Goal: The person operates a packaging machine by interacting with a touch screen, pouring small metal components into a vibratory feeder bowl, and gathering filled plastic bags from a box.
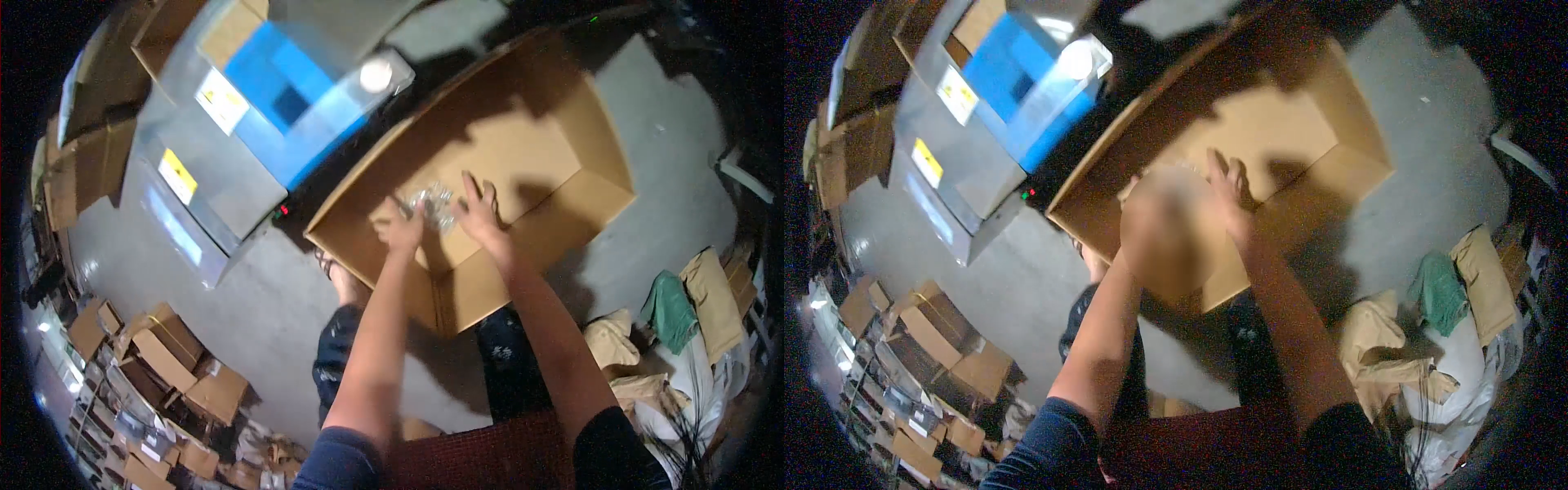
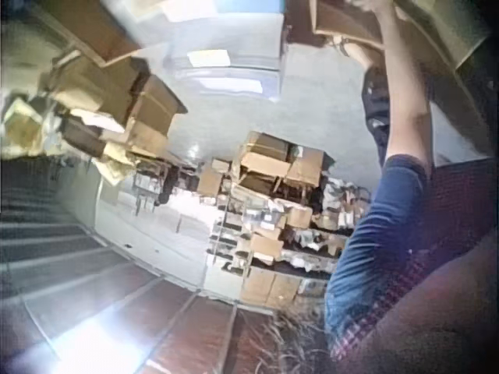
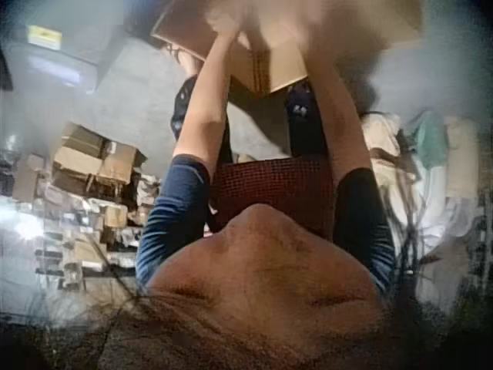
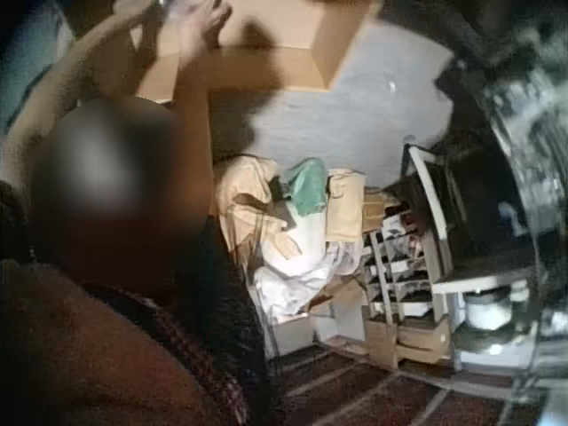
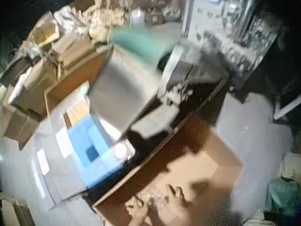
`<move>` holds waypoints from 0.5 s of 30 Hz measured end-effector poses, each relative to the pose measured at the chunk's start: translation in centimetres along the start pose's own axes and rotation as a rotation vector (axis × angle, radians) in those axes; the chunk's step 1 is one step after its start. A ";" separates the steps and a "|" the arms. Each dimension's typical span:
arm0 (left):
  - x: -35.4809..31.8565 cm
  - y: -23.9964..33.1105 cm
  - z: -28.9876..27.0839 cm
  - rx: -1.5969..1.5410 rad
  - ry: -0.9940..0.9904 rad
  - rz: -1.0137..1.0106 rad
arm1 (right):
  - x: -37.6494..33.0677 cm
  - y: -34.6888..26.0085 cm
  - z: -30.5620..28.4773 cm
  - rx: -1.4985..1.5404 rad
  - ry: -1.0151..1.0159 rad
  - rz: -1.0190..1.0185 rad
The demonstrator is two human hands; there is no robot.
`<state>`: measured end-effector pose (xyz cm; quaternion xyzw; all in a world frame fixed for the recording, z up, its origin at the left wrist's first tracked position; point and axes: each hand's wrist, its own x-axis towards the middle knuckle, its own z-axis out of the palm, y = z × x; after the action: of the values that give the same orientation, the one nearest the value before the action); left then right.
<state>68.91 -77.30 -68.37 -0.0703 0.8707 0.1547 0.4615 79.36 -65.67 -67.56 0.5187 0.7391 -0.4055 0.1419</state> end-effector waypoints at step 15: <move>-10.9 -0.2 -4.6 -1.495 -0.495 -0.209 | -12.3 -7.9 -3.6 0.958 -0.184 0.021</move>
<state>71.54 -79.26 -57.01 -0.4066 0.3971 0.6652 0.4842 78.29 -72.03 -53.95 0.4952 0.4483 -0.7428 -0.0439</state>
